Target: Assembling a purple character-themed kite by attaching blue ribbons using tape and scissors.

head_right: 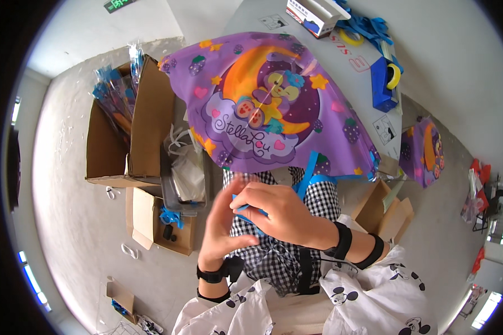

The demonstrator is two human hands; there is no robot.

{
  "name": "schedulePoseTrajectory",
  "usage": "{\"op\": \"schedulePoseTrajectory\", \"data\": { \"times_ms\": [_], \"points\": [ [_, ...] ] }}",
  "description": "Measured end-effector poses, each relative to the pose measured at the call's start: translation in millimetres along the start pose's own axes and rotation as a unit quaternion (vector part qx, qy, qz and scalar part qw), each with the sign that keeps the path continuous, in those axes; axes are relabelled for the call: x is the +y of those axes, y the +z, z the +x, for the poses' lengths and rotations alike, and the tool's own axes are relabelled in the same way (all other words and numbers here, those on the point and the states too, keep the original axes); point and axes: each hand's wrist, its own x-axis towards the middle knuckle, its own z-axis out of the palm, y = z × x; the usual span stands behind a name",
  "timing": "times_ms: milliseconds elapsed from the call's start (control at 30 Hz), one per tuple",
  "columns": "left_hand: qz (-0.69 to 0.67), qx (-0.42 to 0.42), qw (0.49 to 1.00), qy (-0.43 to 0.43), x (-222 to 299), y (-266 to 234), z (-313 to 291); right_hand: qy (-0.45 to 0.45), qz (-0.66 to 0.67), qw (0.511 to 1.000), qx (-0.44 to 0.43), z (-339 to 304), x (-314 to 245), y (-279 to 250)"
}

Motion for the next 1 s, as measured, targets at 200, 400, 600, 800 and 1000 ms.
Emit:
{"op": "schedulePoseTrajectory", "data": {
  "times_ms": [200,400,600,800,1000],
  "points": [
    [-0.115,0.000,0.970,-0.214,-24.7,-5.6,9.7,0.091,0.042,0.995,-0.016,34.1,30.5,3.1],
    [0.003,0.289,0.943,-0.167,-76.4,-101.5,54.2,0.044,-0.193,0.979,0.048,57.7,143.3,-2.7],
    [0.112,0.329,0.911,-0.220,-130.5,-165.5,119.1,0.145,-0.410,0.900,-0.029,37.3,207.4,8.3],
    [0.048,0.319,0.933,-0.162,-145.7,-130.0,146.0,0.221,-0.453,0.856,0.111,21.8,246.0,-45.3],
    [0.304,0.218,0.917,-0.141,-132.7,-68.5,155.2,0.305,-0.500,0.781,0.217,0.9,266.2,-137.9]
  ]
}}
